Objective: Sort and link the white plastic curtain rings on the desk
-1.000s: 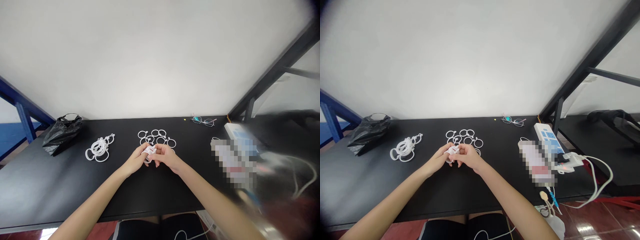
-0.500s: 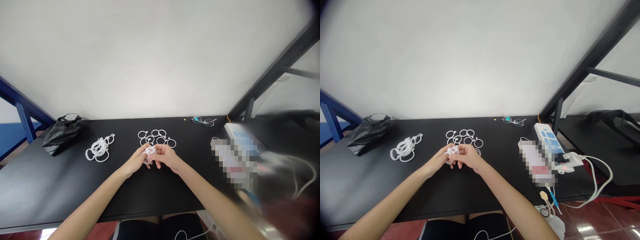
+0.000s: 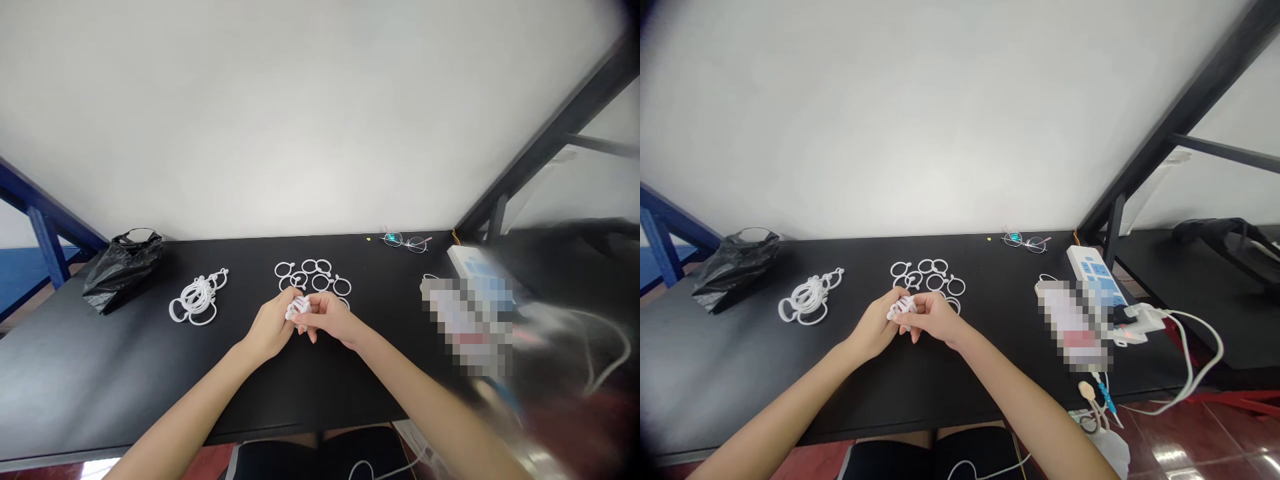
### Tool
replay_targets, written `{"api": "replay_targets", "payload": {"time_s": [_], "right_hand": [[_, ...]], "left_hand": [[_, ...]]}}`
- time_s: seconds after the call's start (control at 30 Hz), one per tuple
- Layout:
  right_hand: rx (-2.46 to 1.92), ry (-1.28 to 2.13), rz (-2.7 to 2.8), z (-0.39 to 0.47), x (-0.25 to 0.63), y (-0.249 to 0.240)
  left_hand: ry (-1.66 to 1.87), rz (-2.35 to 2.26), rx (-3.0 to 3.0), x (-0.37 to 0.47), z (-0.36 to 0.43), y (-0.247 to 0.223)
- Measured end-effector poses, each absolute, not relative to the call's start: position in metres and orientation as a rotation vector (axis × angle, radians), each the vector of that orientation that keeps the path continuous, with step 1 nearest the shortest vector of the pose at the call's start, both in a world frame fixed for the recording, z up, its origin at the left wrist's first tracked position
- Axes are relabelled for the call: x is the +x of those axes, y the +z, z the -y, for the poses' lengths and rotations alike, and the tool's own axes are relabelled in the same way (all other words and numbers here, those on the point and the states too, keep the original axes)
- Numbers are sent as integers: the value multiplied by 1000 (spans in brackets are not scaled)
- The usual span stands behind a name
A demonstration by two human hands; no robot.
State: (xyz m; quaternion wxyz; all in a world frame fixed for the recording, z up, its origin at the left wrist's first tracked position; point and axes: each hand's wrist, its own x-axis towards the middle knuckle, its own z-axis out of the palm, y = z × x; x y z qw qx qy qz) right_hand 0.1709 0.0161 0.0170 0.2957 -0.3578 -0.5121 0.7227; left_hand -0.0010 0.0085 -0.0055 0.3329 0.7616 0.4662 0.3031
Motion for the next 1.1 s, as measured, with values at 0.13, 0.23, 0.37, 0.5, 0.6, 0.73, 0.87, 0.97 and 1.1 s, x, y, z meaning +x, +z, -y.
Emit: {"api": "replay_targets", "payload": {"time_s": [0.13, 0.23, 0.37, 0.5, 0.6, 0.73, 0.87, 0.97, 1.1], "right_hand": [[-917, 1931, 1390, -13, 169, 15], [-870, 1907, 1438, -10, 165, 10], [-819, 1908, 1402, -7, 161, 3], [-844, 1899, 1381, -7, 160, 0], [-891, 1879, 1383, -8, 159, 0], [-925, 1803, 1406, -6, 153, 1], [-920, 1654, 1458, 2, 148, 3], [-826, 1570, 1490, 7, 149, 5], [-789, 1464, 1533, 11, 151, 2]], "left_hand": [[607, -1186, 2096, -6, -12, 0], [551, -1125, 2169, -14, -17, 6], [637, -1172, 2254, -23, -22, 9], [729, -1146, 2372, -20, -21, 1], [692, -1189, 2382, -15, -21, -6], [625, -1251, 2381, -16, -26, -8], [688, -1080, 2337, -21, -28, 1], [774, -1042, 2209, -20, -28, 7], [792, -969, 2016, -15, -27, 9]]}}
